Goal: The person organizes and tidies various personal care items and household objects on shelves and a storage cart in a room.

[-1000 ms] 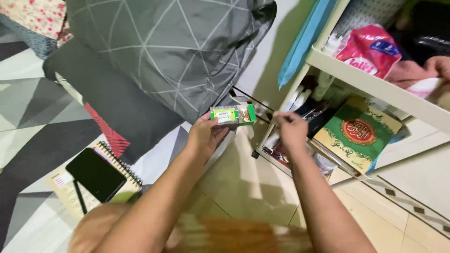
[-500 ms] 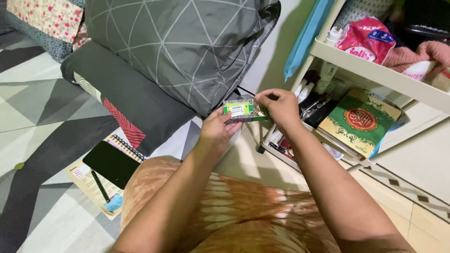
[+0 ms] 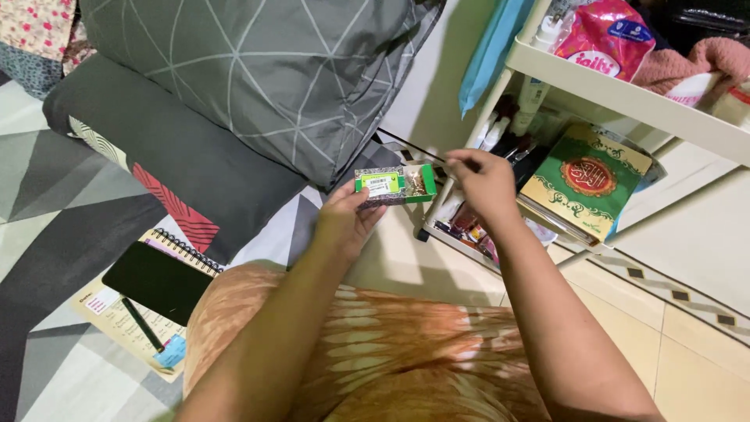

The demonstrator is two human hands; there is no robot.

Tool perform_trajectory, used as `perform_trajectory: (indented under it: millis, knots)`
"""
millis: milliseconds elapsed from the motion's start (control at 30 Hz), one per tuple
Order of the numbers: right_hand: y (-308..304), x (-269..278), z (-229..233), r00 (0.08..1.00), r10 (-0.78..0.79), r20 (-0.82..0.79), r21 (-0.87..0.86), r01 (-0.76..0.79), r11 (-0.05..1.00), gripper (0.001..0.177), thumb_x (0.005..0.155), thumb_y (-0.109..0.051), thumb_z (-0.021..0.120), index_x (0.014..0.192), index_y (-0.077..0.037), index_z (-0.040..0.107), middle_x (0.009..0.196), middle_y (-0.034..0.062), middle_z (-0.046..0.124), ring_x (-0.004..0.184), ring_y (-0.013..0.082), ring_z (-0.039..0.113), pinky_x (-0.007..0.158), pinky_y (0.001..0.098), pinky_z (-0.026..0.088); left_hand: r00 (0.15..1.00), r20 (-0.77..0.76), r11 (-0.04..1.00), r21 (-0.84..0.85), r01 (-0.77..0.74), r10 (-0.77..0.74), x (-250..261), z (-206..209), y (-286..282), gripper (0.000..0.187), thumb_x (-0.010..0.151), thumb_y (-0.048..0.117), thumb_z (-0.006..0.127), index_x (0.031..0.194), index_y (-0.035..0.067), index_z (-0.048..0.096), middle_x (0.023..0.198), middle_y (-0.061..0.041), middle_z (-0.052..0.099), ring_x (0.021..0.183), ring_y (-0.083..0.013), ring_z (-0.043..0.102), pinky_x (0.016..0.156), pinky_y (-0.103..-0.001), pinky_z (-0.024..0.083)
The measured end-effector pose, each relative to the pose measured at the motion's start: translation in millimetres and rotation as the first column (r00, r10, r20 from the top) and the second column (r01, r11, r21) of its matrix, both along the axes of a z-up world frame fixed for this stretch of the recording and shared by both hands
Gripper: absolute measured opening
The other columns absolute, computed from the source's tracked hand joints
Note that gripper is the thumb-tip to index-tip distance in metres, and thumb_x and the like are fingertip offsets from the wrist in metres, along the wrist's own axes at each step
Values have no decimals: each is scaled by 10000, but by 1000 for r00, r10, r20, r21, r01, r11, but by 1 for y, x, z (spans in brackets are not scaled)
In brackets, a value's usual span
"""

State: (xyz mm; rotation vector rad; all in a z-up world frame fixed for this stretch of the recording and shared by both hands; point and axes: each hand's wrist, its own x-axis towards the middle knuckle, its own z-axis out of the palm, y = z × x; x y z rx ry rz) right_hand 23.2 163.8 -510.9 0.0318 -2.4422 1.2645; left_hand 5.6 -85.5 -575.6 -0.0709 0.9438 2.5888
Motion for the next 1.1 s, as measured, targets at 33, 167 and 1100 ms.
perform_trajectory:
  millis: [33,167,1100]
  knots:
    - [8,0,-11,997,-79,17,-82,80,993,208,941,-183,734,1099,-61,794,958,78,791,758,112,671,707,291,540,1000,2,1000,-9,0,0,-1,-2,2,390,1001,81,526,1387,31,552,1088,-92,685,853,-138,689,826,-314,623]
    - [-2,27,-5,920,-40,391,-448,229,864,290,972,-229,620,1196,-104,755,932,46,770,486,127,516,445,289,452,1000,-20,1000,10,-4,4,1,-6,11,432,997,71,543,1422,3,505,1098,-127,694,830,-159,706,815,-330,628]
    - [-38,61,-70,987,-106,118,-566,155,810,344,992,-184,668,1316,-73,700,1168,4,760,984,45,603,910,229,494,975,-107,881,-455,128,-196,35,-8,49,807,1034,176,451,1610,312,-96,1472,-117,506,1206,-302,653,1015,-468,521]
